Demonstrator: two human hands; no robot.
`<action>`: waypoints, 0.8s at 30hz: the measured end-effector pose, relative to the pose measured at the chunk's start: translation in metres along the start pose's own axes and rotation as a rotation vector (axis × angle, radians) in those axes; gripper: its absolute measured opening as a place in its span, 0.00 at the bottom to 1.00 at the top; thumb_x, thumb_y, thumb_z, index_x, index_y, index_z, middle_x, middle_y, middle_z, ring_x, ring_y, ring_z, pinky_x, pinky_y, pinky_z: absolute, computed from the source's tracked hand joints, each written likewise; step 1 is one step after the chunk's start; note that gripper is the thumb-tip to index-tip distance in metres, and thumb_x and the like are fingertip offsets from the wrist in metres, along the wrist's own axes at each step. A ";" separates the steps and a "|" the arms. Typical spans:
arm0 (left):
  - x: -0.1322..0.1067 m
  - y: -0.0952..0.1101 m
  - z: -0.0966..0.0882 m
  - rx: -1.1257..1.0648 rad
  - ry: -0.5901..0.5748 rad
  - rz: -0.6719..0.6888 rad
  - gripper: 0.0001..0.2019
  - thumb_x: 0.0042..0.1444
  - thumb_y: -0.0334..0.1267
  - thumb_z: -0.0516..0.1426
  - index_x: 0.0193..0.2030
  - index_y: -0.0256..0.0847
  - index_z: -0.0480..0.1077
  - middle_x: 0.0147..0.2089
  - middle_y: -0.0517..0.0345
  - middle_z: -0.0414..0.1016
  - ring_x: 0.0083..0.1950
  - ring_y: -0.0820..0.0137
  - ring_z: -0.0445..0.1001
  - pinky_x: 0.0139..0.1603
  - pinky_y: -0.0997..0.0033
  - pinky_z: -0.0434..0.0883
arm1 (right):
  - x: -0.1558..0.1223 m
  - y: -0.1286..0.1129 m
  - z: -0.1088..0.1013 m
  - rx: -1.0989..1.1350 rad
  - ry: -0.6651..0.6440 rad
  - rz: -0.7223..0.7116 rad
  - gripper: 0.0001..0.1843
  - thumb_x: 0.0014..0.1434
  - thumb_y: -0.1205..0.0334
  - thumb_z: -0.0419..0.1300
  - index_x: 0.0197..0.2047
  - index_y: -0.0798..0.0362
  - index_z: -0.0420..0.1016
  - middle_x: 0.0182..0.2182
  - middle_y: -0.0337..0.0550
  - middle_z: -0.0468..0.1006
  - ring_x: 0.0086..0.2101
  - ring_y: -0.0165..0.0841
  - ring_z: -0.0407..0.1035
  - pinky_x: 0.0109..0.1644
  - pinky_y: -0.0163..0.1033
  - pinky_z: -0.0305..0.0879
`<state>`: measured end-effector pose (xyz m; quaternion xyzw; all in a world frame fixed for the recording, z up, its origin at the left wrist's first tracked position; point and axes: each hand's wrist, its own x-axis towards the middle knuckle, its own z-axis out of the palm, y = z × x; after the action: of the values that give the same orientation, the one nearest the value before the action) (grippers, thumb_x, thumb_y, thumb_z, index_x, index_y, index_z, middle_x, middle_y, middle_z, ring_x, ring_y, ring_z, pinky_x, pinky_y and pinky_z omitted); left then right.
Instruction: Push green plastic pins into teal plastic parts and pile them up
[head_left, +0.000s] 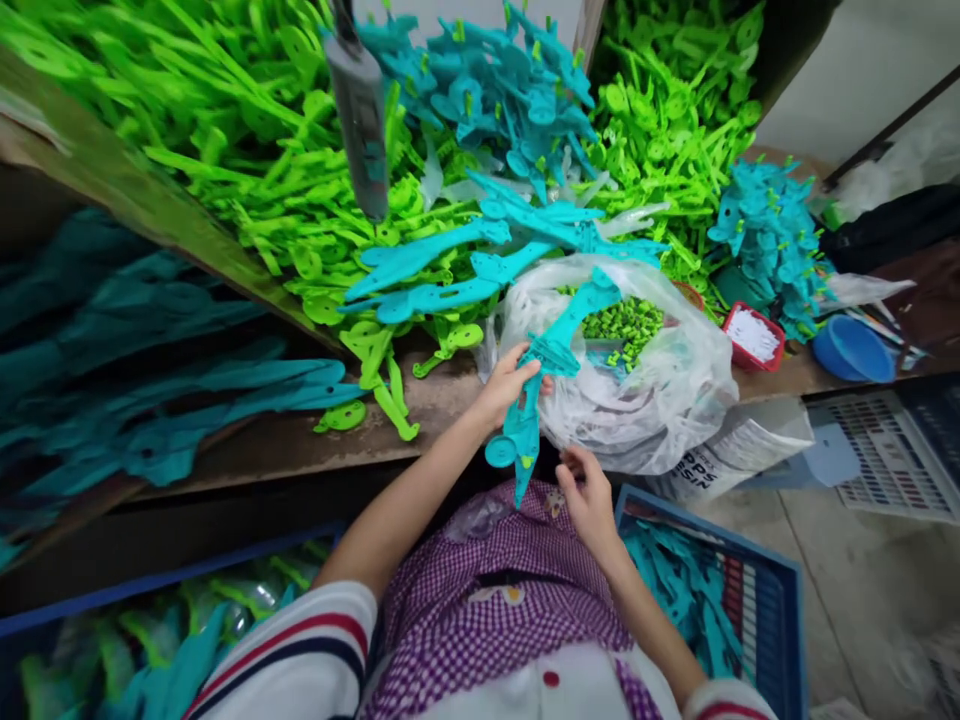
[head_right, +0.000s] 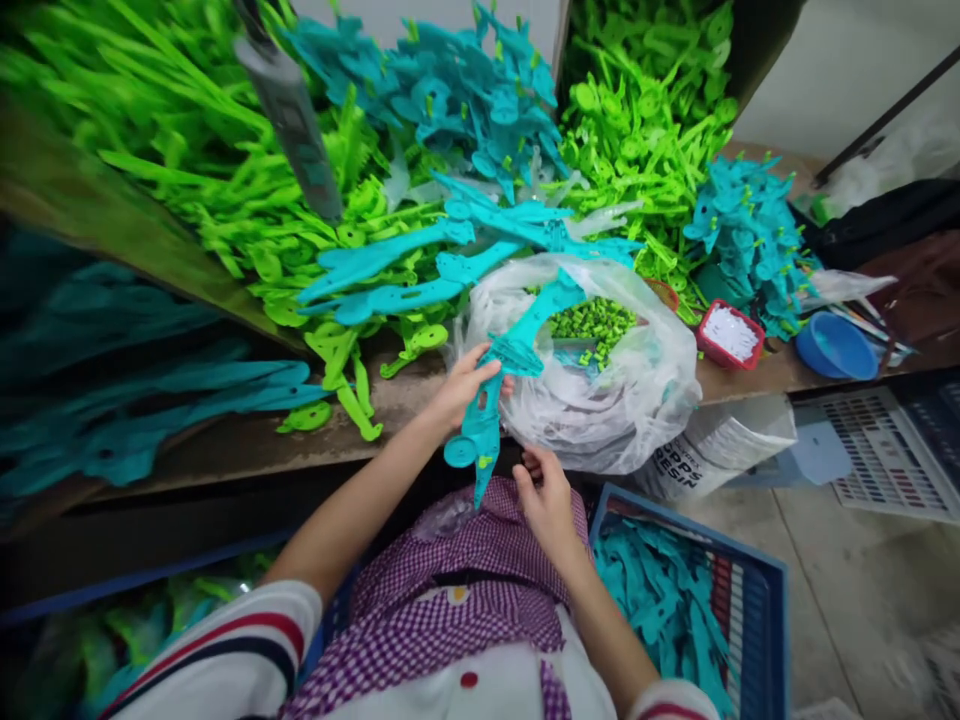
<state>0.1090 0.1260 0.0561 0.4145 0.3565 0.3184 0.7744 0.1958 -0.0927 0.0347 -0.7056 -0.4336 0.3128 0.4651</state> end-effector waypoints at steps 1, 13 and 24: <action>-0.002 0.005 0.005 -0.008 0.017 -0.003 0.21 0.55 0.41 0.61 0.55 0.40 0.65 0.29 0.59 0.76 0.27 0.68 0.77 0.29 0.71 0.73 | -0.003 -0.005 0.001 0.071 -0.081 0.044 0.20 0.66 0.50 0.57 0.57 0.51 0.70 0.49 0.49 0.76 0.47 0.36 0.72 0.52 0.41 0.68; -0.080 0.020 0.065 -0.051 -0.095 -0.024 0.31 0.55 0.38 0.63 0.63 0.47 0.56 0.51 0.55 0.73 0.42 0.71 0.76 0.49 0.68 0.72 | -0.061 0.034 0.002 0.476 -0.466 0.308 0.19 0.65 0.43 0.55 0.45 0.52 0.68 0.29 0.38 0.70 0.28 0.27 0.62 0.33 0.33 0.58; -0.076 0.049 0.068 0.561 -0.225 0.609 0.15 0.68 0.42 0.49 0.58 0.47 0.68 0.64 0.49 0.65 0.66 0.59 0.63 0.69 0.53 0.57 | -0.057 0.095 -0.148 0.461 -0.844 0.439 0.38 0.38 0.24 0.65 0.22 0.57 0.72 0.14 0.39 0.66 0.18 0.28 0.62 0.24 0.32 0.56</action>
<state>0.1137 0.0603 0.1480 0.7276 0.2038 0.3759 0.5365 0.3268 -0.2189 0.0038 -0.4718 -0.3452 0.7469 0.3167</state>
